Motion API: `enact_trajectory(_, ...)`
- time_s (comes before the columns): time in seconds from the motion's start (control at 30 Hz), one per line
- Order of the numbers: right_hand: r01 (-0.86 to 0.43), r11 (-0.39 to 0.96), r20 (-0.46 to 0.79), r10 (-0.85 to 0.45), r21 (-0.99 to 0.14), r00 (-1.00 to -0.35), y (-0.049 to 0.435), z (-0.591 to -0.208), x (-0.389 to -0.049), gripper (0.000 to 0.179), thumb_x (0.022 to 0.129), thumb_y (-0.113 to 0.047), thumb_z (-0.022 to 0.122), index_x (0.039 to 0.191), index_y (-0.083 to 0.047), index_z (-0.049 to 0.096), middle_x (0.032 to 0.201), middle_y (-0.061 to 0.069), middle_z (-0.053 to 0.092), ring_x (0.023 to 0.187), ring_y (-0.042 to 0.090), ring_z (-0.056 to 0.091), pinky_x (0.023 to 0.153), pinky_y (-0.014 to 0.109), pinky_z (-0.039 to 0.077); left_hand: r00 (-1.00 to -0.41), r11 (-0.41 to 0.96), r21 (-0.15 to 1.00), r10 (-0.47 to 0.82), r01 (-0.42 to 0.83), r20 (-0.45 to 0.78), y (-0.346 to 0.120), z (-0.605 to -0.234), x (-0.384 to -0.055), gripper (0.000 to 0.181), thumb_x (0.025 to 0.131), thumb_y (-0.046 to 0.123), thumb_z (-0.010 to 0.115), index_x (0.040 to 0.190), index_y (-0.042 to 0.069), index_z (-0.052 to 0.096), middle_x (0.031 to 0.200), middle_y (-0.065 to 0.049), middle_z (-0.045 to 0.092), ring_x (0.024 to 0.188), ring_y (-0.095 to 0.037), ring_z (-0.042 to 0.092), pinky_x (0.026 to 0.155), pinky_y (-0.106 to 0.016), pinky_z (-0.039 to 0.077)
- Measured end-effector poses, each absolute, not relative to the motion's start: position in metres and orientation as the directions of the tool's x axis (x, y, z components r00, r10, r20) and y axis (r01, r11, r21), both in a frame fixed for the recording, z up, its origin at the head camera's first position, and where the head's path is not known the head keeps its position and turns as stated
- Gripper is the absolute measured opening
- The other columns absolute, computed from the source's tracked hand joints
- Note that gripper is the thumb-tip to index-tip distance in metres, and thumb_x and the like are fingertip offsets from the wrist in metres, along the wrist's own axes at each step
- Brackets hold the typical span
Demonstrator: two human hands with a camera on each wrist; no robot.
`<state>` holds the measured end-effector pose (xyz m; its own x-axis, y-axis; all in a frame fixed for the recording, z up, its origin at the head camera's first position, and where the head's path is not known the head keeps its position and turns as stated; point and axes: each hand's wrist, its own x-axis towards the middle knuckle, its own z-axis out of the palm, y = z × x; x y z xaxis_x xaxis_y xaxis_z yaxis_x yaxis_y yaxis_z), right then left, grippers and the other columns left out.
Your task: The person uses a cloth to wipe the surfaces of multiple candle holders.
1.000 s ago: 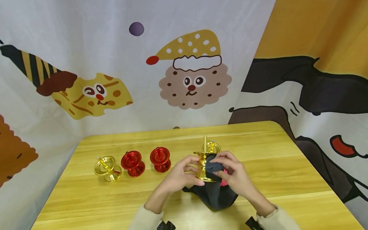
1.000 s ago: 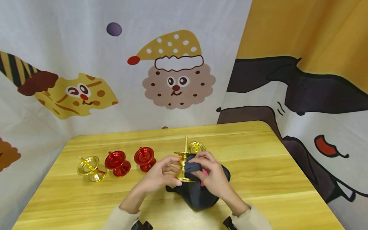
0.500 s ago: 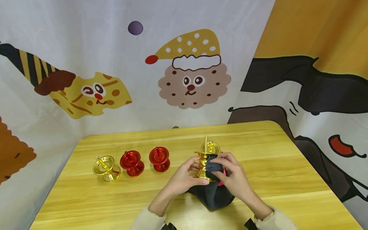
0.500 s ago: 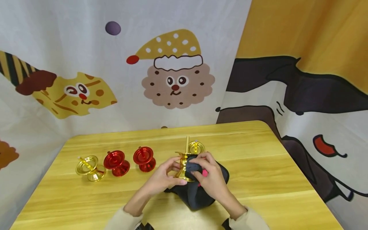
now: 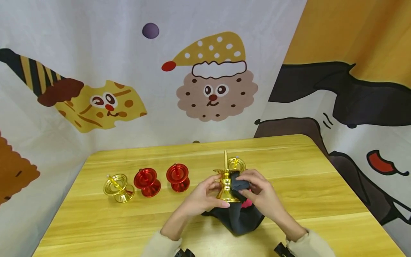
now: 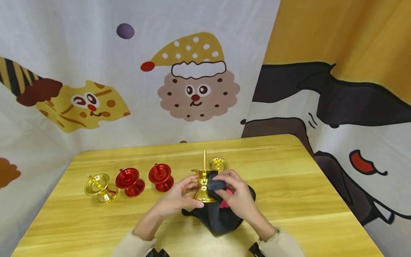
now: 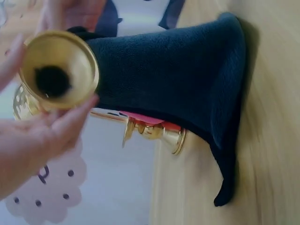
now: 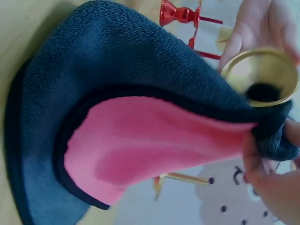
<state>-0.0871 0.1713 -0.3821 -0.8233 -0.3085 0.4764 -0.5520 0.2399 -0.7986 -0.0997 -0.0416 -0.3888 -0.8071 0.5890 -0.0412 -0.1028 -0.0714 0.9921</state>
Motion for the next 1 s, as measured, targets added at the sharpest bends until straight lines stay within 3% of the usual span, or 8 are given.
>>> enact_trajectory(0.13,-0.620,0.409,0.544,-0.299,-0.669,-0.784,0.163,-0.379,-0.082,0.042,0.065,0.014,0.073,0.100,-0.007,0.066,0.103,0.007,0.052,0.085,0.012,0.053,0.069,0.018,0.049,-0.853,0.013,0.999,0.520,-0.046,-0.045,-0.037,-0.390,-0.098,0.075,0.073,-0.001,0.074,0.137,0.000,0.036,0.125,-0.010,0.041,0.106,-0.024,0.046,0.078,-0.029,0.050)
enact_trajectory(0.27,-0.653,0.275,0.570,-0.327,-0.706,-0.754,0.166,-0.383,-0.083,0.043,0.065,0.021,0.069,0.102,-0.002,0.063,0.105,0.015,0.050,0.096,0.014,0.053,0.076,0.018,0.049,-0.835,-0.035,0.998,0.549,-0.048,-0.021,-0.043,-0.391,-0.099,0.080,0.073,-0.004,0.073,0.140,-0.002,0.028,0.121,-0.013,0.045,0.100,-0.022,0.050,0.074,-0.026,0.049)
enact_trajectory(0.37,-0.600,0.118,0.536,-0.338,-0.791,-0.773,0.173,-0.387,-0.085,0.040,0.070,0.025,0.061,0.104,0.004,0.060,0.108,0.022,0.048,0.098,0.012,0.054,0.076,0.019,0.050,-0.817,-0.087,0.994,0.576,-0.064,-0.002,-0.047,-0.390,-0.100,0.091,0.073,-0.006,0.072,0.144,0.003,0.016,0.121,-0.015,0.048,0.101,-0.023,0.052,0.082,-0.030,0.047)
enact_trajectory(0.5,-0.554,0.101,0.491,-0.352,-0.826,-0.797,0.180,-0.391,-0.086,0.035,0.074,0.022,0.060,0.104,0.005,0.060,0.109,0.023,0.049,0.097,0.011,0.055,0.074,0.020,0.050,-0.802,-0.099,0.993,0.598,-0.067,0.005,-0.047,-0.389,-0.100,0.100,0.071,-0.006,0.073,0.146,0.009,0.008,0.126,-0.018,0.047,0.109,-0.026,0.051,0.094,-0.038,0.042)
enact_trajectory(0.6,-0.544,0.121,0.474,-0.358,-0.831,-0.804,0.181,-0.392,-0.086,0.033,0.074,0.021,0.061,0.102,0.004,0.061,0.109,0.022,0.049,0.097,0.010,0.055,0.074,0.021,0.051,-0.802,-0.063,0.996,0.597,-0.069,-0.018,-0.047,-0.387,-0.100,0.091,0.077,0.000,0.071,0.146,0.006,0.012,0.127,-0.020,0.047,0.113,-0.028,0.050,0.094,-0.037,0.042)
enact_trajectory(0.77,-0.584,0.118,0.509,-0.375,-0.803,-0.775,0.179,-0.395,-0.084,0.036,0.071,0.024,0.061,0.099,0.002,0.062,0.107,0.022,0.049,0.097,0.011,0.054,0.076,0.020,0.050,-0.854,-0.020,0.995,0.516,-0.100,-0.075,-0.043,-0.382,-0.100,0.067,0.087,0.020,0.064,0.138,-0.003,0.029,0.127,-0.021,0.046,0.107,-0.028,0.055,0.088,-0.037,0.047)
enact_trajectory(0.9,-0.630,0.112,0.545,-0.402,-0.768,-0.736,0.178,-0.396,-0.085,0.038,0.069,0.024,0.062,0.098,0.000,0.063,0.107,0.022,0.048,0.100,0.013,0.051,0.079,0.019,0.048,-0.889,-0.068,0.988,0.447,-0.140,-0.095,-0.039,-0.380,-0.099,0.061,0.086,0.019,0.064,0.131,-0.010,0.035,0.123,-0.024,0.045,0.100,-0.028,0.058,0.083,-0.041,0.049)
enact_trajectory(1.0,-0.633,0.144,0.540,-0.400,-0.761,-0.740,0.182,-0.394,-0.086,0.039,0.069,0.024,0.063,0.098,0.000,0.063,0.108,0.021,0.050,0.102,0.012,0.051,0.080,0.018,0.048,-0.907,-0.075,0.989,0.412,-0.127,-0.085,-0.040,-0.380,-0.100,0.061,0.084,0.015,0.067,0.128,-0.012,0.036,0.121,-0.024,0.045,0.096,-0.027,0.059,0.080,-0.037,0.051)
